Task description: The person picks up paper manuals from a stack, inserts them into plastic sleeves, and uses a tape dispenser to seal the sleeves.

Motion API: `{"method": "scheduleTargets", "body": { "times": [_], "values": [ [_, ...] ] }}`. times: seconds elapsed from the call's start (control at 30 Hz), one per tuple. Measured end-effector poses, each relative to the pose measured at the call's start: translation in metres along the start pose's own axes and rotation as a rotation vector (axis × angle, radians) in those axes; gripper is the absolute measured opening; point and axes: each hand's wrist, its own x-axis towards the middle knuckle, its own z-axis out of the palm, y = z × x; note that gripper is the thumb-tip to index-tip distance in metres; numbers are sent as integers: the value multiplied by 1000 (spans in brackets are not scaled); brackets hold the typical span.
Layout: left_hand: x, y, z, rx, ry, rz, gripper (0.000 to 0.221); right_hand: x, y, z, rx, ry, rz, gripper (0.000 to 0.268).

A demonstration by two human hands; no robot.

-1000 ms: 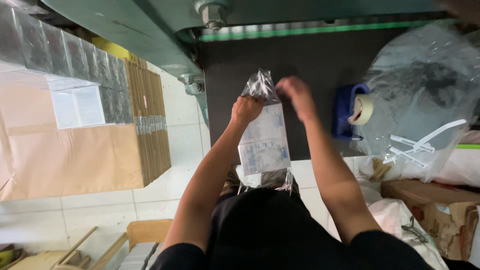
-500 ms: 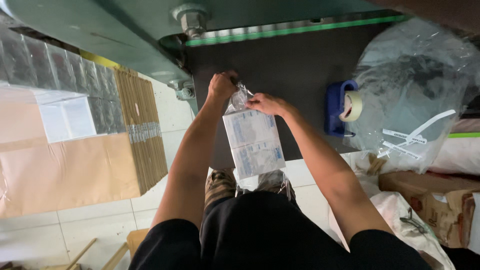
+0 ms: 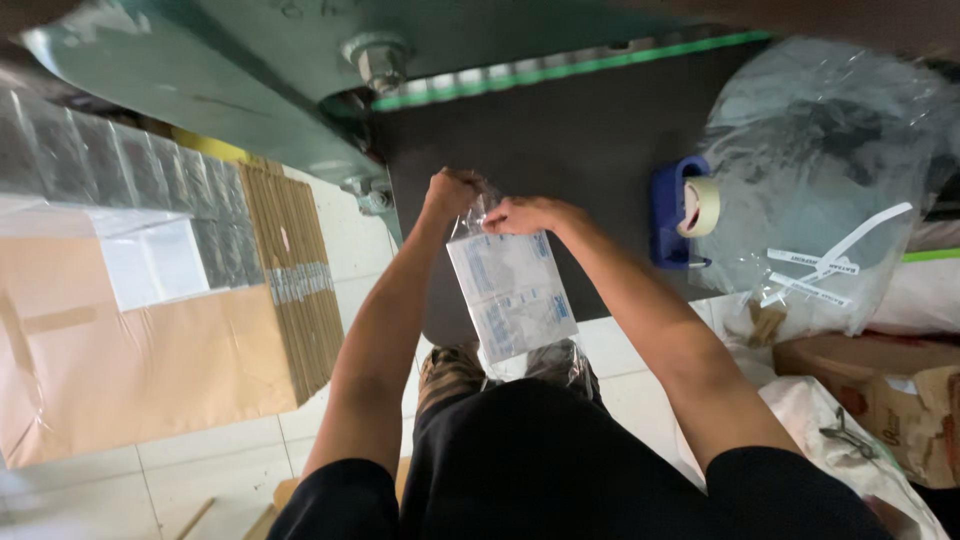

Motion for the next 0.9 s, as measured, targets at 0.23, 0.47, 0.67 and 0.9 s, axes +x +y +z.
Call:
{"method": "scheduleTargets", "body": {
  "times": [0.23,0.47,0.67,0.9],
  "values": [
    [-58,-6,16,514,230,707,13,-64,-26,-14,194,316,-34,32],
    [-157,74,16,662,-4,234,70,-49,-15,42,-294,550,-240,46],
    [-139,38,14,498,148,308,82,0,25,95,-687,848,-287,14],
    [-171,30,14,646,354,630,29,-66,-9,145,-731,1098,-284,20]
  ]
}}
